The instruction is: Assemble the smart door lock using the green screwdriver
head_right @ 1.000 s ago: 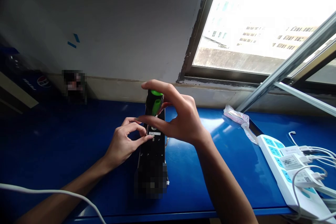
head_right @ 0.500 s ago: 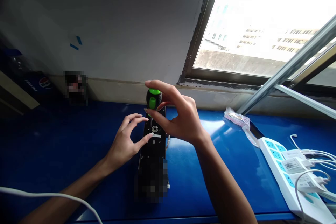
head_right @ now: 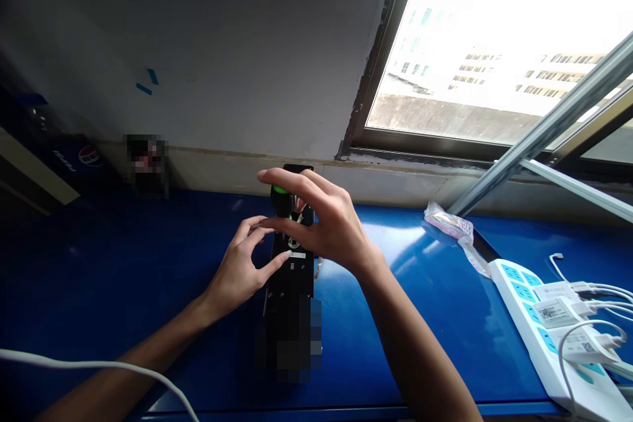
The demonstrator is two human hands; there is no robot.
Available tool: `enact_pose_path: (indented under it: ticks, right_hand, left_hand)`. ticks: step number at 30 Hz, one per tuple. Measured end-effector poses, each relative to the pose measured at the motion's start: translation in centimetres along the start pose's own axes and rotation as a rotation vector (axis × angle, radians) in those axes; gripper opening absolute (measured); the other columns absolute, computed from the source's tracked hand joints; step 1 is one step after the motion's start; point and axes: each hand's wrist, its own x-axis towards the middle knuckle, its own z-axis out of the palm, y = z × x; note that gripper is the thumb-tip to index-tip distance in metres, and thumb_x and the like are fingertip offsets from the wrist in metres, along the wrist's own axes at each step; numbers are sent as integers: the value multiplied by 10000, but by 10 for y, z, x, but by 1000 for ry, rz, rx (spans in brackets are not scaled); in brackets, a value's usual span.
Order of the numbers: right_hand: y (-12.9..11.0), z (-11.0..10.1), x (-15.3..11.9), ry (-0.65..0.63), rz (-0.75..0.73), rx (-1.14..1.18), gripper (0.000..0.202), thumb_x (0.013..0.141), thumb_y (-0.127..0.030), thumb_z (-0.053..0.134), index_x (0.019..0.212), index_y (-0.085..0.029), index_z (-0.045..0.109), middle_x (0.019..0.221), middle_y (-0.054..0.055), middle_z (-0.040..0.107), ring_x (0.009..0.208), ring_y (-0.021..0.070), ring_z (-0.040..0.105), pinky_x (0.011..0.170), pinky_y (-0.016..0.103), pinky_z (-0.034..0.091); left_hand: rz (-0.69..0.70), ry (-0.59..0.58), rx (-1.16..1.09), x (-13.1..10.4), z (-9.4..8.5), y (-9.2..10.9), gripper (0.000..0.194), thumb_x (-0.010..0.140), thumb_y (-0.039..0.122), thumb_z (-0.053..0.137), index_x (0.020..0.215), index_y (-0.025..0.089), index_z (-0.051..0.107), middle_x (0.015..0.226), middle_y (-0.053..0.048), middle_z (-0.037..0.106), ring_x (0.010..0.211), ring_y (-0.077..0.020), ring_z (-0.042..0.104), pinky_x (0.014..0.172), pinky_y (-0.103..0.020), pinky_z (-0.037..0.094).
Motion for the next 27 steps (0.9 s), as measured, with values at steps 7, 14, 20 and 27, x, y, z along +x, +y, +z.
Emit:
enact_pose_path:
  ticks: [7, 14, 20, 27]
  right_hand:
    - [-5, -7, 4, -15, 152, 309, 457, 992, -175, 633, 1422, -330, 626, 1316, 46, 721, 1141, 230, 719, 915, 425, 658]
    - [-3, -10, 6, 14, 105, 193, 403, 1012, -216, 596, 1393, -331, 661, 1274, 65, 704, 1105, 227, 702, 943, 455, 629]
    - [-5, -8, 6, 95, 100, 234, 421, 879, -174, 791, 1261, -345, 750, 1114, 26, 760, 990, 220, 737, 796, 398, 663]
    - [-6, -6, 7, -2, 135, 316, 452, 1013, -165, 584, 1426, -340, 638, 1311, 46, 725, 1175, 240, 710, 970, 463, 623]
  left_hand:
    - [-28, -26, -106, 1, 2, -1, 367, 903, 334, 750, 1254, 274, 665, 1389, -87, 514, 1245, -258, 620, 995, -406, 606]
    - [-48, -64, -135, 3, -2, 3, 438, 896, 308, 760, 1309, 264, 620, 1327, -84, 643, 1070, -240, 712, 938, -424, 616]
    - [-24, -79, -149, 4, -4, 3, 380, 903, 293, 758, 1264, 262, 646, 1248, -60, 710, 1051, -233, 730, 909, -384, 620]
    - [-32, -87, -154, 5, -4, 4, 396, 894, 291, 773, 1266, 265, 642, 1241, -50, 709, 1047, -227, 725, 915, -381, 612]
